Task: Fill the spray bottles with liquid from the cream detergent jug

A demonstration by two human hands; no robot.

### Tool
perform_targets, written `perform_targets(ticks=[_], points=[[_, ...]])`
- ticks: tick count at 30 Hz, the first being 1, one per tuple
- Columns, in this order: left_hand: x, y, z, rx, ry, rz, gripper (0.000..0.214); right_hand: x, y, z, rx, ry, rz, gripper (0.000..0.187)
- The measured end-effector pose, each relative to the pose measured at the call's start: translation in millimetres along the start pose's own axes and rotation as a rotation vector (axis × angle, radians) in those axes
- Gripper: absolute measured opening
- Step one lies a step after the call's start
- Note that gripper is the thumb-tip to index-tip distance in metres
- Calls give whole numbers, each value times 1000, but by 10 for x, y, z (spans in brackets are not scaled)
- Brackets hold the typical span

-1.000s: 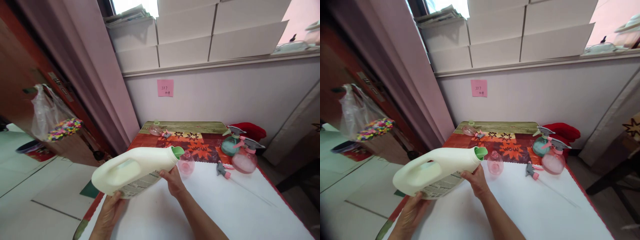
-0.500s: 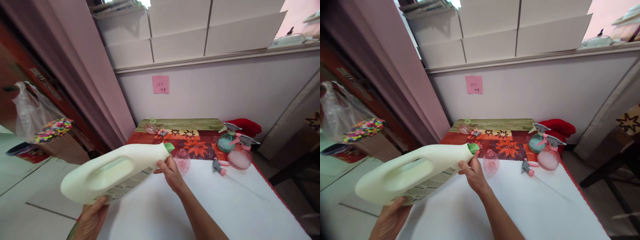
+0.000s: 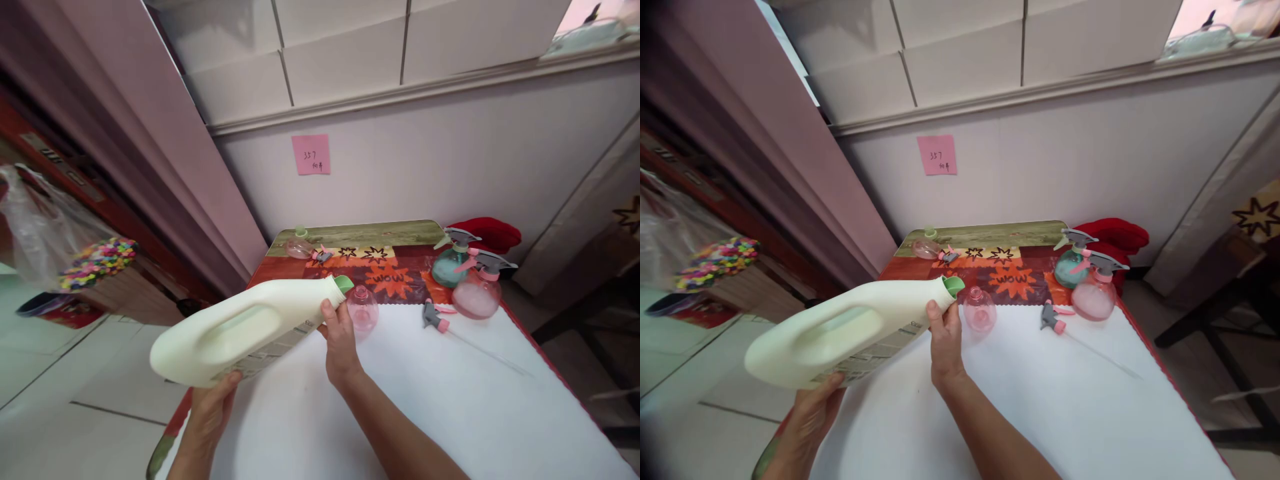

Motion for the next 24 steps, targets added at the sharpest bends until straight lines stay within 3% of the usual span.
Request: perform_targets(ticks=[15,24], points=[[-110,-9,65,-50,1,51,76,-55,47,-56,-77,-54,-66,60],[-168,-91,-114,-111,-44,66,79,-63,74,-68,-84,-75,-88,57]])
Point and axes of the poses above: each hand's wrist, its own x-axis away from the middle knuckle, its own y-axis out of the back of the hand, z = x × y, the point moved 4 cm from there along -x, towards the middle knuckle, and after that the axes turned 4 degrees about -z, right-handed, at the moved point
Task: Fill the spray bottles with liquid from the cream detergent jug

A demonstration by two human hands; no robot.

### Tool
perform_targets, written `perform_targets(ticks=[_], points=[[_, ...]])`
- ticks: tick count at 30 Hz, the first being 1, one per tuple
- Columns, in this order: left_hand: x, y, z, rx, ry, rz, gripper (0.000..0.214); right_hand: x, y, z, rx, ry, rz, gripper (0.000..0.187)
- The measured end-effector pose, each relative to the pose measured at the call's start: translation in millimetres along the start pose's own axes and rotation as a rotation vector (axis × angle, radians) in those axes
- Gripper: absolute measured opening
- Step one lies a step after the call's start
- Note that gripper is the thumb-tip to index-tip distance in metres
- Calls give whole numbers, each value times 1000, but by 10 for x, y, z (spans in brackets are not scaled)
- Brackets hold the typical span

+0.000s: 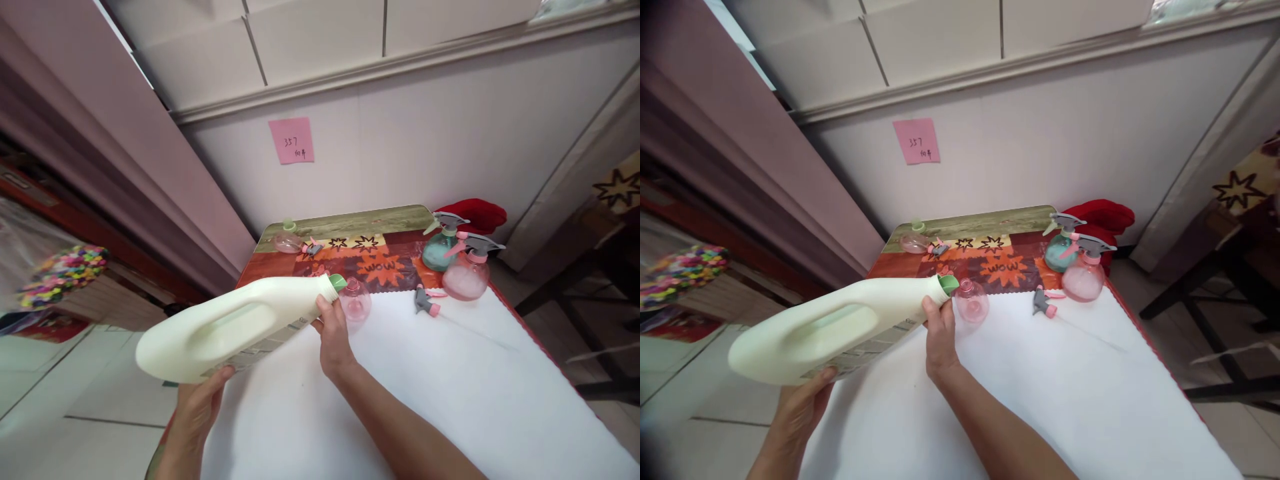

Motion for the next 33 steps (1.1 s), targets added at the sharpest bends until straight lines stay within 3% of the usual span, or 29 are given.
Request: perform_targets(ticks=[15,33], points=[[-5,-164,-194,-8,-46,46,74,-43,15,69,-41,-43,-56,56],[26,-173,-404,-44,-100,78,70,-27,-5,55,-74,-85,-22,47]])
Point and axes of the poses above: each hand's wrist, its own x-axis away from the middle knuckle, its own y-axis out of the back of the hand, z = x × y, the point moved 4 cm from there along -x, towards the middle knuckle, and after that the axes turned 4 degrees about -z, right-handed, at the moved point
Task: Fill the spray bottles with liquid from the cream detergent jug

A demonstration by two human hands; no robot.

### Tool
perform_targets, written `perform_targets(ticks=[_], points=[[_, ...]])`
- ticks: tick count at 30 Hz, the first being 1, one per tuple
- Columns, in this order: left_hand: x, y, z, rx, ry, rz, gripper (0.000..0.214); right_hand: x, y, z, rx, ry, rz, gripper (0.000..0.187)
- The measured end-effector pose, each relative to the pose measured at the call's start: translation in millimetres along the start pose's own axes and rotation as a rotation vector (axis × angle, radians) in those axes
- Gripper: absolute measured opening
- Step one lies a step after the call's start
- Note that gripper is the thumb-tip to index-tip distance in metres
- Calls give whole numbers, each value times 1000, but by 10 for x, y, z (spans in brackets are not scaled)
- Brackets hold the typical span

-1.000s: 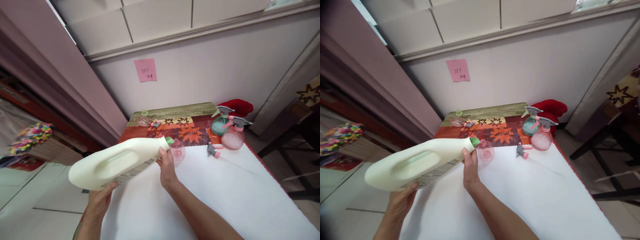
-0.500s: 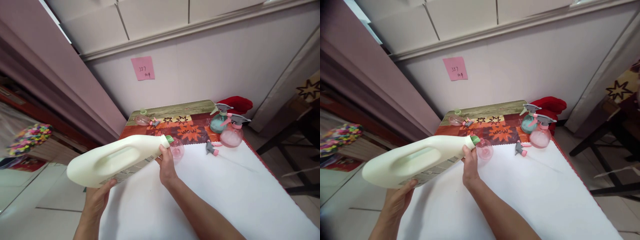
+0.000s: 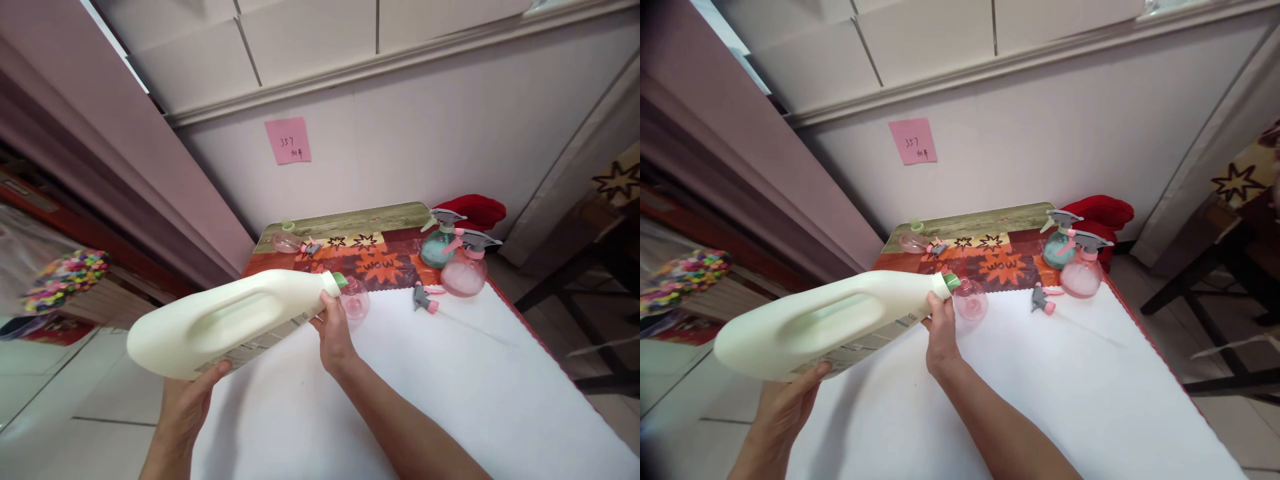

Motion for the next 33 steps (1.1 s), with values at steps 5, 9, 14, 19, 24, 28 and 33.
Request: perform_targets(ticks=[5,9,14,19,24,28,33], points=[[1,23,-27,-13,-34,-4,69,11,-6,13,-4,-6,4,45],[5,25,-43,-18,-36,-6,70,21,-8,21,6,-7,8,45],[-2,2,-48,-43,-25,-14,68,7,-2,4,1,-19,-1,46],[-6,-34,-77,-41,-22,8,65,-8,0,3,-18,-25,-12,49],[0,-43,-100,-29,-24,13,71,10,-15,37,-22,-14,-1,49],[-9,-29,-103,-21,-22,8,74,30,-24,62,-27,-4,4,49],[16,-36,-147,-49,-3,-15,66,38,-26,50,-31,-17,8,46]])
Point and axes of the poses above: each hand's wrist, its own x-axis away from the middle knuckle, its own y-axis out of the back of the hand, z = x × y, the point moved 4 cm from there along -x, towards the middle knuckle, and after that the axes turned 4 degrees about -z, right-handed, at the moved point
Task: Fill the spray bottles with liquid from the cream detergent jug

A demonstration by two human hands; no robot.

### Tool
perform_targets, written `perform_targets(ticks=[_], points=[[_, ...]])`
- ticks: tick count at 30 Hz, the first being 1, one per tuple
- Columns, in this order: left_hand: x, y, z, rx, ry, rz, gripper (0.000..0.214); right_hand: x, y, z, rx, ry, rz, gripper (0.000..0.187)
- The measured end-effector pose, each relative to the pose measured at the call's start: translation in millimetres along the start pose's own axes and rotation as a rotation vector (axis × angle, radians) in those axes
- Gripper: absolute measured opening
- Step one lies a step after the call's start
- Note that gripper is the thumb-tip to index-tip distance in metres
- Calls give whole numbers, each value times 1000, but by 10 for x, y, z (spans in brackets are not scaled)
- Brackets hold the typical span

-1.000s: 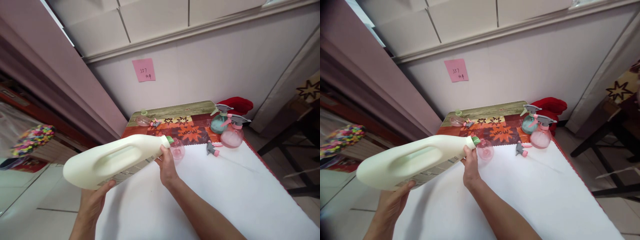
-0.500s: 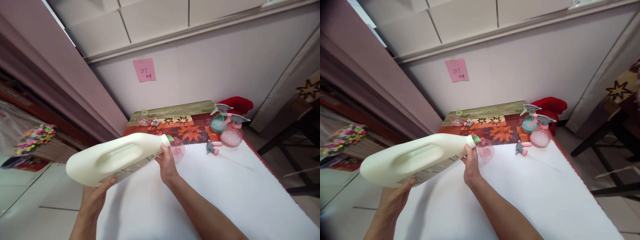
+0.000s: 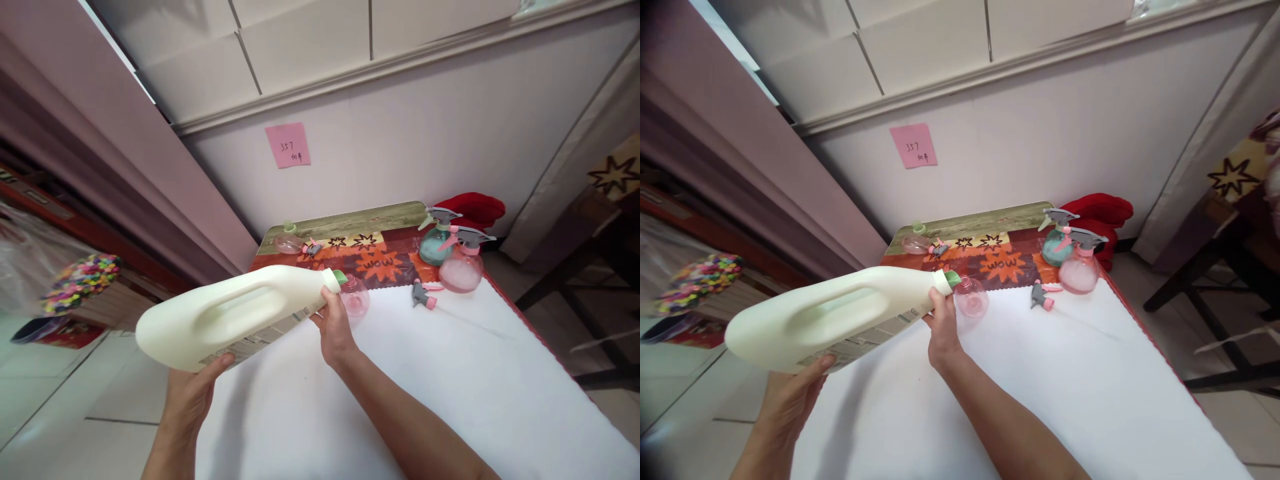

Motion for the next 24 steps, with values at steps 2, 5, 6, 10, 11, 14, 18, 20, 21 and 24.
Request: perform_targets(ticks=[2,5,6,10,11,14,18,20,21,24], points=[[21,-4,-22,-2,13,-9,67,-2,1,-14,4,-5,3,45],[41,4,-36,-6,28,-23,70,-3,-1,-26,-2,-3,10,44],[43,9,-35,-8,29,-26,71,-2,-2,-27,-5,-4,10,45],[32,32,-24,-7,28,-25,72,-2,-5,-17,-16,-12,0,45],[27,38,-21,-6,26,-29,72,-3,-6,-14,-18,-14,-2,45],[13,46,-17,-2,14,-38,72,-7,-7,-12,-23,-18,-7,45],[7,28,-31,16,-12,-10,73,-11,-1,-18,-31,-17,-14,46],[13,14,-43,15,-6,-2,73,-14,3,-19,-35,-20,-14,47],[17,7,-49,10,1,-1,72,-16,5,-18,-35,-22,-15,47],[24,-11,-72,2,4,1,74,-24,8,-18,-37,-28,-19,47]])
Point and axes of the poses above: each hand's wrist, its own x-axis away from the middle knuckle, its own y-axis out of the back of the hand, z = x × y, the point moved 4 cm from there along -x, towards the middle knuckle, and after that the axes turned 4 degrees about -z, right-handed, at the moved point
